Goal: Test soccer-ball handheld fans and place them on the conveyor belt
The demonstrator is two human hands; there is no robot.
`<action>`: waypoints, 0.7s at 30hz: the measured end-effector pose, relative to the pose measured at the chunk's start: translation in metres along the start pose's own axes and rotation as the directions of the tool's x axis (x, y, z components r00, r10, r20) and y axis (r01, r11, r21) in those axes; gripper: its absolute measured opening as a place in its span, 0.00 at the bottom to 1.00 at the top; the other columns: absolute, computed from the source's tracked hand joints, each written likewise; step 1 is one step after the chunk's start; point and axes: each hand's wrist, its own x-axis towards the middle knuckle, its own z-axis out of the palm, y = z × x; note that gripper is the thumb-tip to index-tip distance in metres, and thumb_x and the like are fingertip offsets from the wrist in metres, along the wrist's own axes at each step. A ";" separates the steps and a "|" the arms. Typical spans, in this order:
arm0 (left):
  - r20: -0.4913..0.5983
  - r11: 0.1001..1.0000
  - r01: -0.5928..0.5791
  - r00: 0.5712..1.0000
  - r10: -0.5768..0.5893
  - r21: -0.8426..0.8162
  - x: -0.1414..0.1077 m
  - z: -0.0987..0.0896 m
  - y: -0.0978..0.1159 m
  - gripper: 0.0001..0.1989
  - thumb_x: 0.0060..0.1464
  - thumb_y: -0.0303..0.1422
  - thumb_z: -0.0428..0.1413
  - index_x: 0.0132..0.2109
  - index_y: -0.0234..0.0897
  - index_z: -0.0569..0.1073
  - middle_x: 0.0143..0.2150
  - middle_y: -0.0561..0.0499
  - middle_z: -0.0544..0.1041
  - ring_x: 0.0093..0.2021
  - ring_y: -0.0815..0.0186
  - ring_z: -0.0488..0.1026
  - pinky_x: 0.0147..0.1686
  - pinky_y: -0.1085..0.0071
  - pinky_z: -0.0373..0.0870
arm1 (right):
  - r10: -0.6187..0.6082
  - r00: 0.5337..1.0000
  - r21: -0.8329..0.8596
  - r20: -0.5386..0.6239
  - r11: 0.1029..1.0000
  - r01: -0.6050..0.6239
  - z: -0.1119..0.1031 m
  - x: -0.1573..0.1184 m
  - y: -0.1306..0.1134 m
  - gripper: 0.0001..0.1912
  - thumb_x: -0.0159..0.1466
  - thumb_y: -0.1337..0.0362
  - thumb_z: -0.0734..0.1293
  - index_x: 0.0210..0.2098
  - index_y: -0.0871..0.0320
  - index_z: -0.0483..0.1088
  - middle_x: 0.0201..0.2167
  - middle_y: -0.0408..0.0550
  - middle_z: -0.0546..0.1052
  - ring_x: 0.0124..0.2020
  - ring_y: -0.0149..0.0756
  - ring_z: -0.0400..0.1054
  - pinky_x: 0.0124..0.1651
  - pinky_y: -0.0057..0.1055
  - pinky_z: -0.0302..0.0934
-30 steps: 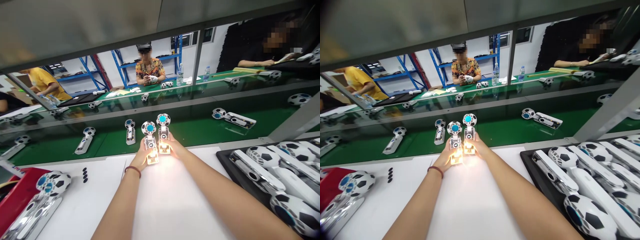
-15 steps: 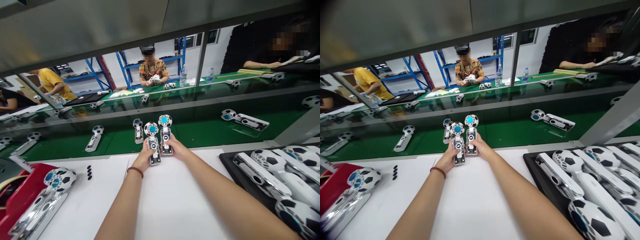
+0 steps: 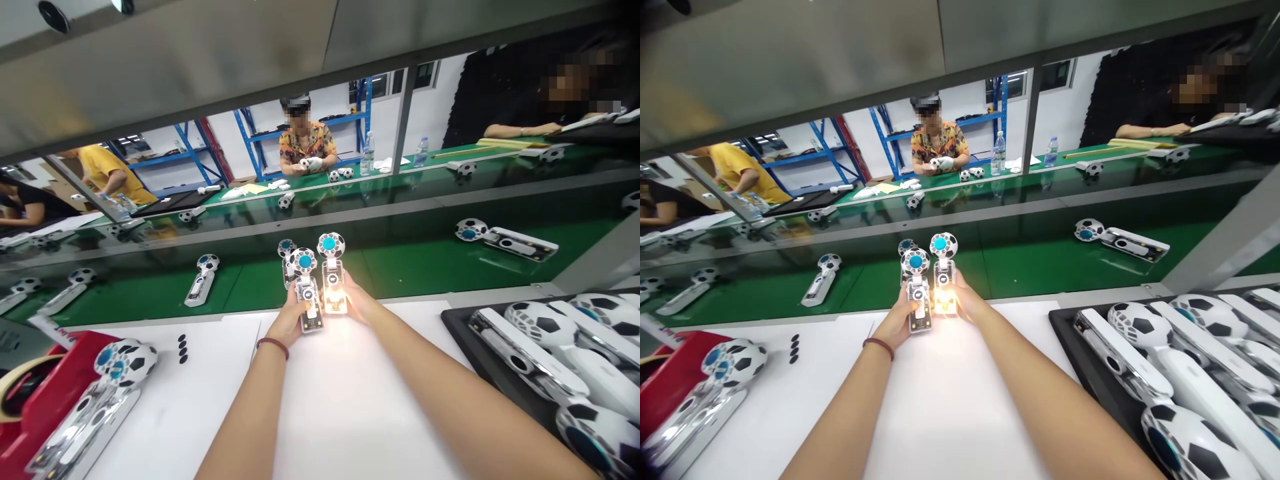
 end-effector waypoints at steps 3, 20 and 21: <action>0.005 1.000 0.002 1.000 -0.001 -0.021 0.000 0.001 0.000 0.36 0.39 0.26 0.60 0.55 0.45 0.55 0.39 0.50 0.72 0.34 0.64 0.72 0.37 0.65 0.70 | 0.015 1.000 -0.007 -0.015 1.000 -0.016 0.002 -0.002 -0.003 0.30 0.48 0.65 0.66 0.49 0.48 0.52 0.29 0.40 0.72 0.27 0.37 0.69 0.31 0.39 0.66; 0.012 0.999 -0.007 1.000 0.008 -0.042 0.001 0.000 0.000 0.46 0.37 0.21 0.60 0.61 0.47 0.47 0.45 0.47 0.71 0.38 0.62 0.73 0.44 0.60 0.68 | 0.015 1.000 -0.012 0.001 1.000 -0.015 0.000 -0.004 -0.003 0.35 0.47 0.69 0.67 0.52 0.51 0.49 0.34 0.44 0.73 0.31 0.39 0.71 0.36 0.38 0.67; 0.012 0.999 -0.008 1.000 0.009 -0.043 0.001 0.000 0.000 0.46 0.37 0.21 0.60 0.61 0.47 0.47 0.45 0.47 0.71 0.38 0.62 0.73 0.44 0.60 0.68 | 0.016 1.000 -0.016 0.004 1.000 -0.016 0.000 -0.004 -0.003 0.35 0.47 0.69 0.67 0.52 0.50 0.49 0.34 0.44 0.73 0.31 0.39 0.71 0.36 0.39 0.66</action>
